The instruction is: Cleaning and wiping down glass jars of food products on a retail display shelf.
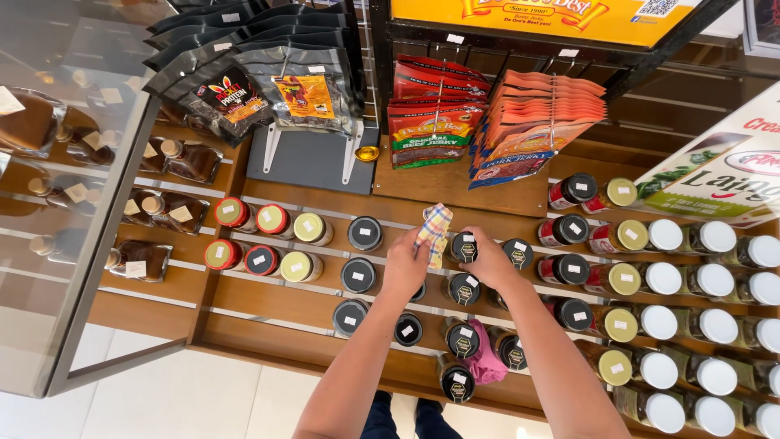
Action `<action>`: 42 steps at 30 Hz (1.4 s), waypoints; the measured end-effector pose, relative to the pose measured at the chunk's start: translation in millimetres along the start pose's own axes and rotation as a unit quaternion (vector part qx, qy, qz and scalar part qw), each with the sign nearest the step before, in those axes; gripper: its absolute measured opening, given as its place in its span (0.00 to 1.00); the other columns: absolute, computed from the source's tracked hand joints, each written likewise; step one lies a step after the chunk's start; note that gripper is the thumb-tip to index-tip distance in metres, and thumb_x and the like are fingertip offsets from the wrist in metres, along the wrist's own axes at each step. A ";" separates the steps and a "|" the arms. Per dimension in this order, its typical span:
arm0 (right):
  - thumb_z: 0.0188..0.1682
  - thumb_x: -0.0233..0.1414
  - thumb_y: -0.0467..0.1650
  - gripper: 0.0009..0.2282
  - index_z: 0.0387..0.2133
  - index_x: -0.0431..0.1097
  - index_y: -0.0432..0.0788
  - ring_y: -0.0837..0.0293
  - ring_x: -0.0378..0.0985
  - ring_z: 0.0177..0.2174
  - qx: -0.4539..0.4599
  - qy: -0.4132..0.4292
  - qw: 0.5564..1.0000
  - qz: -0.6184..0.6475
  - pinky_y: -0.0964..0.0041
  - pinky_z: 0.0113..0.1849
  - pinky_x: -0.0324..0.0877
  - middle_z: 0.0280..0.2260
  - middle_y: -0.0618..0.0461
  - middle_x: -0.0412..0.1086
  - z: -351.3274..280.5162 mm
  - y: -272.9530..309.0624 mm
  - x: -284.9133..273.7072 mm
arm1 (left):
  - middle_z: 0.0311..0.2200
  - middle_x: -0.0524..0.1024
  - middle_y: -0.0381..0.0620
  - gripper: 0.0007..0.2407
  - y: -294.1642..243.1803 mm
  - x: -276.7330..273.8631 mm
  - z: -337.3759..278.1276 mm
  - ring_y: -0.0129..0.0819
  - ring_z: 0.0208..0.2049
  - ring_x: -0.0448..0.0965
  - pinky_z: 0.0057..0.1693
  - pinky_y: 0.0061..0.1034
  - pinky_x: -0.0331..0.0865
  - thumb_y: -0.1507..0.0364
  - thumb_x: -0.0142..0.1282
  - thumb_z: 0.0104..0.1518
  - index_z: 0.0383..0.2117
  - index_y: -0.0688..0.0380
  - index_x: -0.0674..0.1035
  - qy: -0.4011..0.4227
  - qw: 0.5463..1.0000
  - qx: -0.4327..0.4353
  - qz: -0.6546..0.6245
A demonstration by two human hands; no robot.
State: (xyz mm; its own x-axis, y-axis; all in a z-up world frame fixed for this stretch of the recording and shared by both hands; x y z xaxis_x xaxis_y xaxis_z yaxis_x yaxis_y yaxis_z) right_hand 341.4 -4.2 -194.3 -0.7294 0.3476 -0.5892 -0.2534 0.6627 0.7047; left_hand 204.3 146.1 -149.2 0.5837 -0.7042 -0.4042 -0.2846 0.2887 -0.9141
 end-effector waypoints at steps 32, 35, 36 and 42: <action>0.41 0.63 0.26 0.31 0.62 0.63 0.45 0.45 0.69 0.55 -0.048 -0.143 0.989 -0.009 0.58 0.54 0.65 0.60 0.43 0.64 -35.5 -13.6 7.0 | 0.37 0.80 0.62 0.13 61.1 40.3 -15.2 0.59 0.40 0.80 0.44 0.45 0.73 0.71 0.55 0.59 0.49 0.60 0.77 0.036 0.998 -0.041 0.043; 0.41 0.63 0.26 0.30 0.61 0.64 0.45 0.48 0.74 0.50 -0.028 -0.180 0.983 0.020 0.60 0.52 0.68 0.58 0.45 0.66 -40.6 -10.1 11.3 | 0.39 0.79 0.63 0.15 50.3 52.1 -9.5 0.61 0.42 0.79 0.46 0.47 0.72 0.74 0.53 0.58 0.52 0.57 0.76 0.055 0.997 -0.018 0.057; 0.42 0.62 0.27 0.29 0.61 0.65 0.45 0.50 0.77 0.46 -0.014 -0.188 0.981 0.041 0.61 0.50 0.70 0.56 0.46 0.68 -42.5 -9.0 12.1 | 0.39 0.80 0.63 0.16 43.1 56.0 -8.6 0.61 0.42 0.79 0.47 0.48 0.72 0.75 0.51 0.58 0.54 0.55 0.76 0.083 0.994 -0.021 0.065; 0.42 0.63 0.29 0.28 0.59 0.67 0.43 0.52 0.79 0.38 -0.003 -0.211 0.977 0.034 0.60 0.45 0.73 0.51 0.45 0.72 -38.9 -21.2 18.1 | 0.44 0.80 0.61 0.15 39.1 69.3 -1.8 0.61 0.45 0.78 0.48 0.47 0.73 0.74 0.49 0.62 0.55 0.53 0.76 0.107 0.991 -0.017 0.080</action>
State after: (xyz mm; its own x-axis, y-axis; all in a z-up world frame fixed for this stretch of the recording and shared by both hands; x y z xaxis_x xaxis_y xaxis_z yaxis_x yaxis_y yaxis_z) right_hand 308.8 -37.8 -204.5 -0.4180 0.6334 -0.6513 -0.2182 0.6259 0.7487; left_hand 232.2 107.4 -212.9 0.3563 -0.7737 -0.5238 -0.3879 0.3875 -0.8363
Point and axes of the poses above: each hand's wrist, its own z-axis towards the middle knuckle, its own x-axis out of the palm, y = z × x, the point moved 5 cm from there along z, towards the middle knuckle
